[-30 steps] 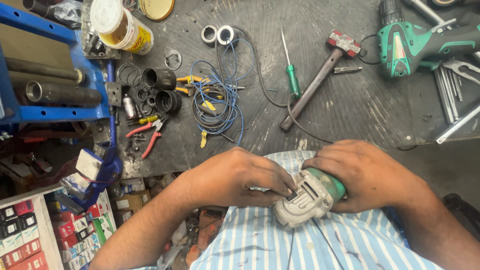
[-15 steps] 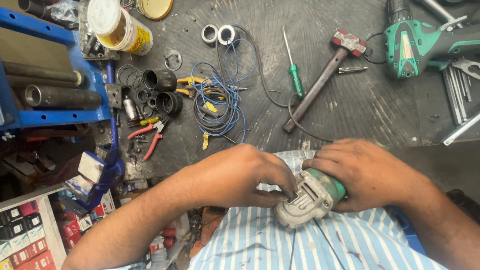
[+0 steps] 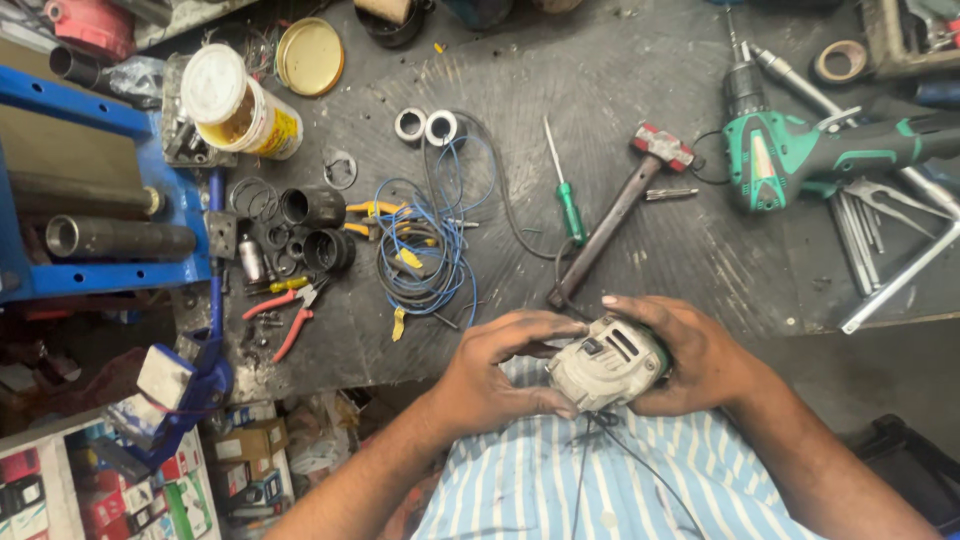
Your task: The person repairs a power tool at a workbench. They use a cordless drill on the tool's chuck area, tap and press components with a hammer, handle small parts and grease containers, then use pliers to grip parts of the housing while turning the tool over and working on it by hand.
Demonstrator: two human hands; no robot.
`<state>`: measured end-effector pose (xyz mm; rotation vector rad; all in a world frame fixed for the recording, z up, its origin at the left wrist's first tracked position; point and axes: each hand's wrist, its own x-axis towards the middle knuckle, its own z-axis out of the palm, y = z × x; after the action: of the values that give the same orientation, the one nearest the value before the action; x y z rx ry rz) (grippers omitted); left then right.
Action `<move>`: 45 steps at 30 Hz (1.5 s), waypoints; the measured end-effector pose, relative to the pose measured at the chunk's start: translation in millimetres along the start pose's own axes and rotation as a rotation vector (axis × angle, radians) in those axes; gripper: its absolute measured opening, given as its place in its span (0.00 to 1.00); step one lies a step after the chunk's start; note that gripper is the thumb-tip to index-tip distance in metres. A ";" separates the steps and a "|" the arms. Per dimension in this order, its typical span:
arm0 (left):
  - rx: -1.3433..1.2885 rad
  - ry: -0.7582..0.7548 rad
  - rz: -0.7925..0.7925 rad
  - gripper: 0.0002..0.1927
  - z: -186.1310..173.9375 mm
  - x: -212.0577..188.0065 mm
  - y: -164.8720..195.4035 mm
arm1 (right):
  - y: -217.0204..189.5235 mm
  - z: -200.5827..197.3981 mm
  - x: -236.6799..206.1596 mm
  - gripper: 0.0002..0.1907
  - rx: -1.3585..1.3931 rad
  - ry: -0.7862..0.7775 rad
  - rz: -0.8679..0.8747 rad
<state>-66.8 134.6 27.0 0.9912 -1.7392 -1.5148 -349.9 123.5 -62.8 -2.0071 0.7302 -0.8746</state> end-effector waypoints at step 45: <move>0.505 -0.138 0.349 0.30 75.3 108.9 87.1 | -38.9 -39.5 -45.6 0.43 0.089 0.545 -0.021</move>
<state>-199.3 86.6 99.5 0.7657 -2.3192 -0.9617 -401.0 159.4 -27.2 -1.7079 0.9453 -1.4667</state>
